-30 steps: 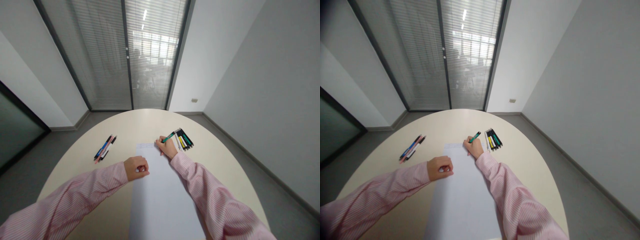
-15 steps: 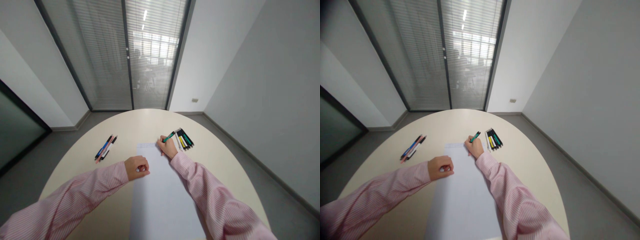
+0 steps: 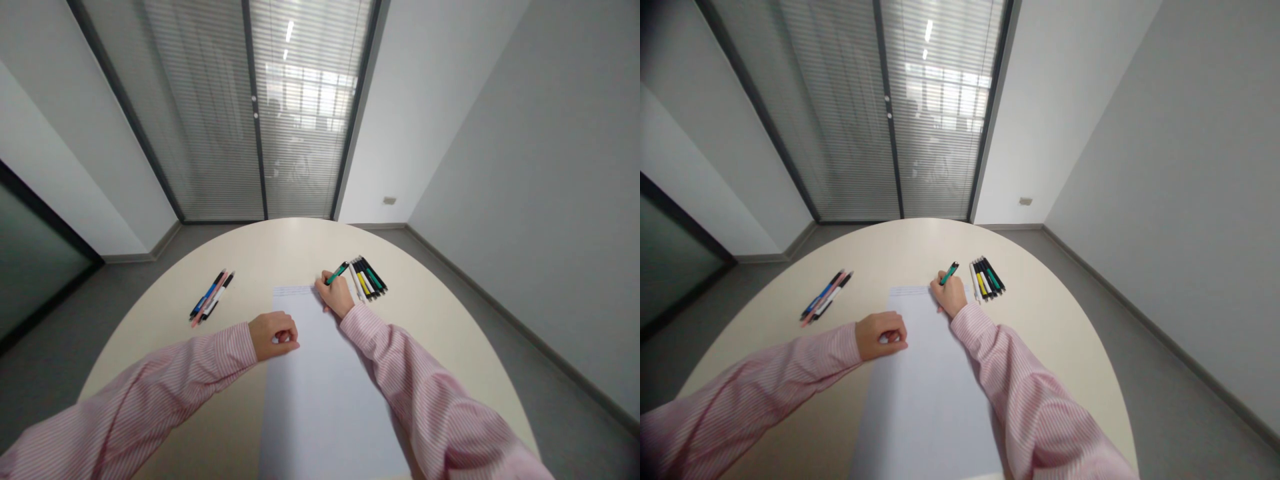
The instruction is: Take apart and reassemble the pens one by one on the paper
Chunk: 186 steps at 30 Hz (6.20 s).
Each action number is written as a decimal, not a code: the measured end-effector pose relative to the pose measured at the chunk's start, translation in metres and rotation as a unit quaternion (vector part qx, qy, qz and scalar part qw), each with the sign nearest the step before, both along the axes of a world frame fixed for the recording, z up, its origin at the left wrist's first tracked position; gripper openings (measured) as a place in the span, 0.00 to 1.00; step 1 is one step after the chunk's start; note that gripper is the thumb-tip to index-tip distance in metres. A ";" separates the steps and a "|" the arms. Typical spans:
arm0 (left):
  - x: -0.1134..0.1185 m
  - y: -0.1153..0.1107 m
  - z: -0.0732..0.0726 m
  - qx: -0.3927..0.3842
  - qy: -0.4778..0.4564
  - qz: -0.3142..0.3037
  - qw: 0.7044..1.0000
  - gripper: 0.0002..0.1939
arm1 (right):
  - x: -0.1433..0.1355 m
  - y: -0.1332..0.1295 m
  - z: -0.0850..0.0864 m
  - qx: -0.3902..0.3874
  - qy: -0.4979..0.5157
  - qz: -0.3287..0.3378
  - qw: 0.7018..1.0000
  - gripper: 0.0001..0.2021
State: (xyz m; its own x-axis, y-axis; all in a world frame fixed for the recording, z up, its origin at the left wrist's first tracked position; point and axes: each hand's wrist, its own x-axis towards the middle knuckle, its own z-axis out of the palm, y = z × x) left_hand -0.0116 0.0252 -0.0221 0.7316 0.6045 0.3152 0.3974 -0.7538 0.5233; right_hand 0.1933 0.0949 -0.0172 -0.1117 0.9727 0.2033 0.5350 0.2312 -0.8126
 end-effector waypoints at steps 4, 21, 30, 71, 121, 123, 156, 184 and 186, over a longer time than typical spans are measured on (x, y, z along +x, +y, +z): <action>0.000 0.000 -0.001 -0.002 -0.001 -0.001 1.000 0.10 | -0.001 -0.001 0.000 0.007 0.015 -0.014 1.000 0.11; -0.001 -0.001 -0.003 0.000 -0.001 0.011 1.000 0.08 | 0.004 -0.049 0.042 -0.091 0.497 0.052 0.861 0.11; 0.000 -0.001 -0.003 -0.001 -0.001 0.011 1.000 0.08 | 0.015 -0.071 0.048 -0.294 0.591 0.179 0.730 0.30; -0.001 -0.002 -0.003 0.003 -0.009 0.008 1.000 0.09 | 0.164 0.010 -0.018 0.117 -0.135 -0.229 0.957 0.12; -0.069 0.058 0.018 0.099 0.218 0.446 0.863 0.10 | 0.025 -0.126 0.014 0.127 -0.353 0.205 0.904 0.13; -0.060 0.052 0.027 0.100 0.130 0.456 0.875 0.12 | 0.028 -0.125 0.016 0.125 -0.347 0.205 0.907 0.13; 0.005 -0.007 0.010 -0.121 -0.167 0.219 0.954 0.11 | 0.016 -0.081 0.011 -0.169 0.424 0.027 0.889 0.15; 0.004 -0.006 0.014 -0.115 -0.175 0.240 0.948 0.12 | 0.017 -0.081 0.011 -0.184 0.432 0.004 0.883 0.16; 0.005 -0.006 0.015 -0.110 -0.202 0.240 0.943 0.12 | 0.017 -0.081 0.010 -0.181 0.432 0.003 0.884 0.16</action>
